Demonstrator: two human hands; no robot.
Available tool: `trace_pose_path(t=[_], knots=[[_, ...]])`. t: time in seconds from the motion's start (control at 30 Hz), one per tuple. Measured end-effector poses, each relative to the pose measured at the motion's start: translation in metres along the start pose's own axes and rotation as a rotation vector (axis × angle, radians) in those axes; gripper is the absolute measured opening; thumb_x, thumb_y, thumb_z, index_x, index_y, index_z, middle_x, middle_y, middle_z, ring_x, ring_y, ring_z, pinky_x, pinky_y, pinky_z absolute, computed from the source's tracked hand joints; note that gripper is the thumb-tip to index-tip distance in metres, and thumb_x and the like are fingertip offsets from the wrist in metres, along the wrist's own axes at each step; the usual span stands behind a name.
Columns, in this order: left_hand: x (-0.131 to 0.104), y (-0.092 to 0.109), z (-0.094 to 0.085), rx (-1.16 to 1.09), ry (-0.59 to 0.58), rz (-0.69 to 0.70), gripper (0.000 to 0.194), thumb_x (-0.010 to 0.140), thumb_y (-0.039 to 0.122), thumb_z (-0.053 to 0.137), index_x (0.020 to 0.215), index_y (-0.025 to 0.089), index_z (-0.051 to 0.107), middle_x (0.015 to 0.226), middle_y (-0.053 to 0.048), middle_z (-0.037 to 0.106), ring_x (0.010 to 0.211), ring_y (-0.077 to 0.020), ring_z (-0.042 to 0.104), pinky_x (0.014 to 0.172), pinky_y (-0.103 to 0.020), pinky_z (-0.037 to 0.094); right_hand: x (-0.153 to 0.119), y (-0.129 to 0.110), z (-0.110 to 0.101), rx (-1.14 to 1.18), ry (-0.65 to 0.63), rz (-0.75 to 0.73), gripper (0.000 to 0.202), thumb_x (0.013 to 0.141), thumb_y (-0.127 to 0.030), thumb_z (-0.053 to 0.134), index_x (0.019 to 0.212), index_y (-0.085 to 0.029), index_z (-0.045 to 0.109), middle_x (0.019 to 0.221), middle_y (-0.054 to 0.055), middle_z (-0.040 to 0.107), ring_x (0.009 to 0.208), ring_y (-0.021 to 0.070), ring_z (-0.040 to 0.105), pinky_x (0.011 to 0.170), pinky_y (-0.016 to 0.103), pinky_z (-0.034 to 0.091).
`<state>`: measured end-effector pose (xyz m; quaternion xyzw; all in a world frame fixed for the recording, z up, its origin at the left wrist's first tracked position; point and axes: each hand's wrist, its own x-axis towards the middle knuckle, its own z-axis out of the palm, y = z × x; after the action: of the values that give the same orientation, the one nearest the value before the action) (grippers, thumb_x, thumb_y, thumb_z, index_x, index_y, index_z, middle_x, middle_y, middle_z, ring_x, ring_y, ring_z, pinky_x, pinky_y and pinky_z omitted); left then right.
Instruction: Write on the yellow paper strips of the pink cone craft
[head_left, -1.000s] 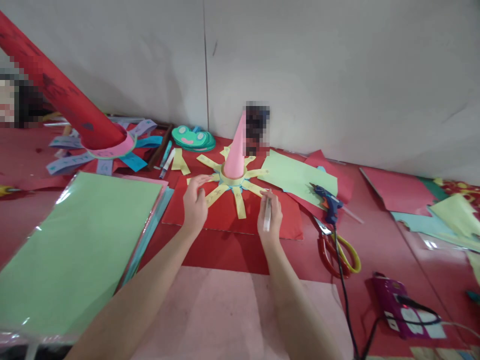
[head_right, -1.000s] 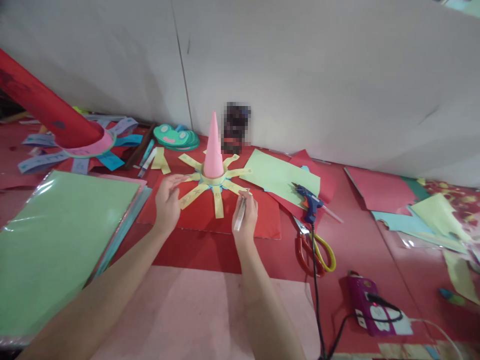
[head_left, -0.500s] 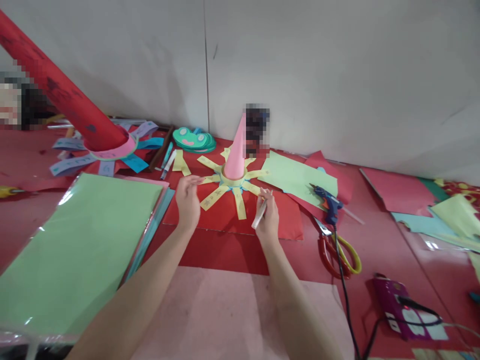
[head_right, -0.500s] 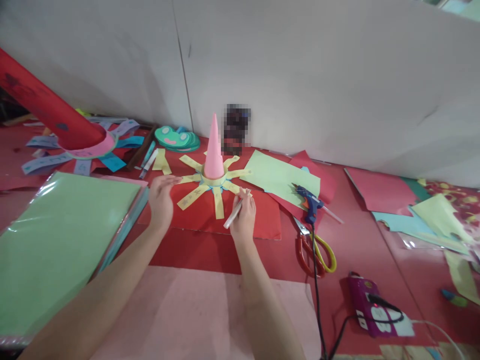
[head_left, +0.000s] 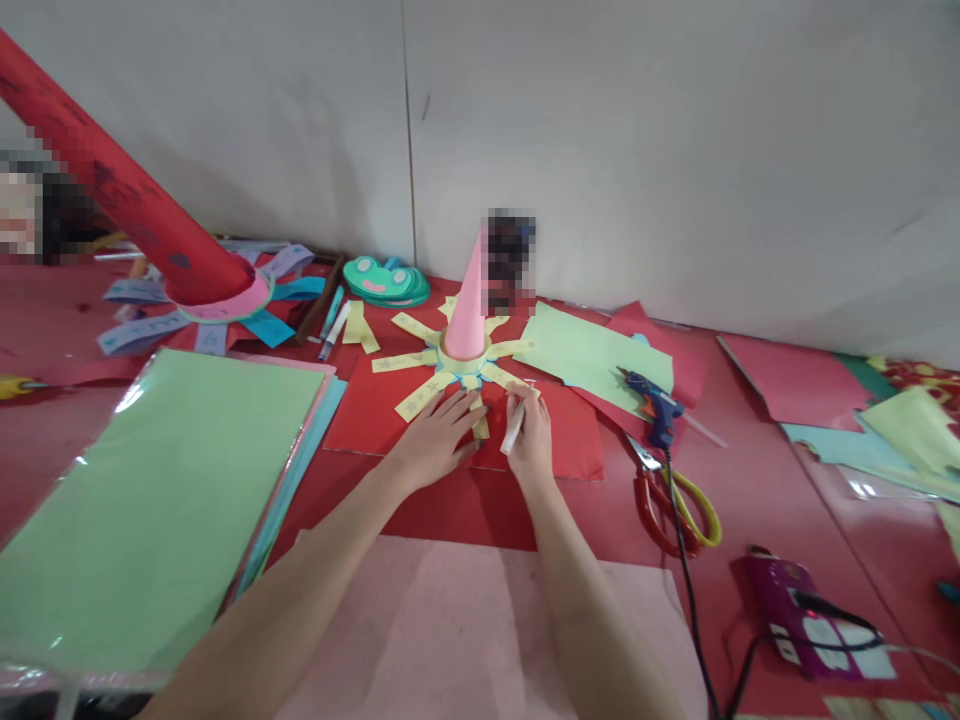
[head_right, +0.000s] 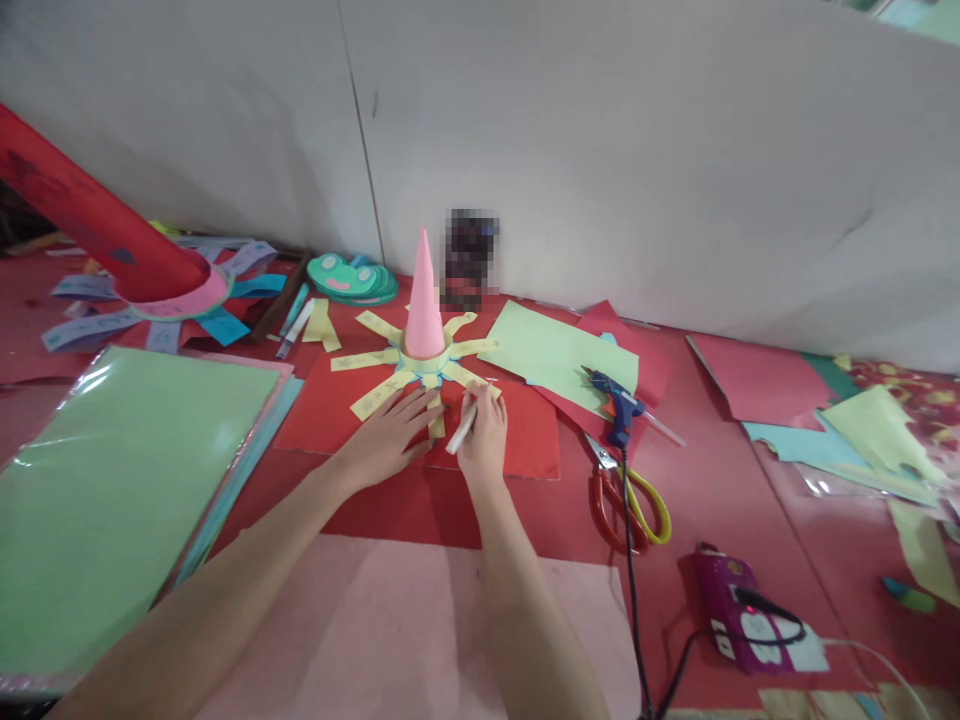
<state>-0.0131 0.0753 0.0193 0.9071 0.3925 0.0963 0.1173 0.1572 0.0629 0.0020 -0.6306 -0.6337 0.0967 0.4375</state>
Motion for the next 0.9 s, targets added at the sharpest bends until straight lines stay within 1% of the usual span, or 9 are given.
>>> trace_pose_path(t=[0.1,0.17,0.27,0.37,0.47,0.6,0.73,0.9], knots=[[0.000,-0.001,-0.001,0.001,0.001,0.004,0.046,0.094,0.029,0.048,0.139,0.021,0.041,0.151,-0.008,0.036,0.141,-0.0230,0.028,0.117,-0.044,0.017,0.001,-0.001,0.000,-0.029,-0.010,-0.001,0.023,0.095,-0.026,0.037,0.106,-0.017,0.055,0.097,0.012,0.066,0.089,0.0237,0.061,0.086,0.044,0.046],[0.001,-0.001,-0.001,0.007,-0.007,0.004,0.046,0.094,0.029,0.049,0.138,0.020,0.042,0.151,-0.008,0.036,0.141,-0.0233,0.028,0.117,-0.044,0.017,0.001,-0.003,-0.001,-0.048,-0.006,-0.008,0.023,0.095,-0.027,0.038,0.106,-0.017,0.055,0.099,0.013,0.067,0.092,0.0247,0.061,0.088,0.046,0.046],[0.001,-0.002,0.000,0.018,-0.011,0.013,0.046,0.094,0.030,0.049,0.138,0.019,0.042,0.150,-0.009,0.037,0.141,-0.0231,0.028,0.117,-0.043,0.016,0.000,-0.007,0.000,-0.048,-0.014,-0.048,0.021,0.094,-0.030,0.044,0.107,-0.018,0.056,0.109,0.015,0.066,0.107,0.0261,0.059,0.095,0.047,0.044],[0.002,-0.002,0.000,0.025,-0.021,0.019,0.047,0.094,0.032,0.049,0.138,0.018,0.041,0.150,-0.010,0.037,0.141,-0.0233,0.028,0.117,-0.043,0.016,-0.002,-0.011,0.001,-0.076,-0.078,-0.101,0.024,0.093,-0.035,0.048,0.107,-0.019,0.057,0.124,0.016,0.062,0.123,0.0277,0.052,0.104,0.052,0.037],[0.002,-0.002,-0.001,0.020,-0.033,0.016,0.048,0.093,0.032,0.050,0.138,0.017,0.041,0.150,-0.011,0.037,0.141,-0.0236,0.028,0.117,-0.043,0.016,-0.005,-0.012,0.003,-0.141,-0.090,-0.085,0.030,0.093,-0.041,0.047,0.111,-0.018,0.057,0.130,0.016,0.058,0.129,0.0300,0.047,0.108,0.061,0.027],[0.002,-0.003,-0.002,0.000,-0.011,0.032,0.045,0.094,0.029,0.048,0.138,0.019,0.041,0.150,-0.010,0.038,0.142,-0.0219,0.027,0.117,-0.043,0.016,-0.006,-0.009,0.004,-0.168,-0.070,-0.041,0.035,0.093,-0.046,0.045,0.114,-0.019,0.055,0.124,0.017,0.062,0.127,0.0299,0.050,0.107,0.064,0.025],[0.002,-0.004,0.000,0.003,-0.005,0.027,0.045,0.094,0.029,0.047,0.138,0.019,0.041,0.150,-0.010,0.037,0.142,-0.0223,0.027,0.116,-0.044,0.017,-0.005,-0.007,0.004,-0.154,-0.086,-0.020,0.036,0.095,-0.045,0.040,0.114,-0.018,0.053,0.117,0.016,0.066,0.119,0.0274,0.056,0.107,0.060,0.027],[0.002,-0.002,-0.001,0.007,-0.017,0.014,0.045,0.095,0.029,0.046,0.138,0.016,0.041,0.151,-0.011,0.036,0.142,-0.0227,0.027,0.117,-0.044,0.017,-0.005,-0.008,0.003,-0.153,-0.093,0.009,0.038,0.097,-0.047,0.034,0.114,-0.018,0.053,0.116,0.014,0.066,0.117,0.0260,0.057,0.107,0.058,0.027]])
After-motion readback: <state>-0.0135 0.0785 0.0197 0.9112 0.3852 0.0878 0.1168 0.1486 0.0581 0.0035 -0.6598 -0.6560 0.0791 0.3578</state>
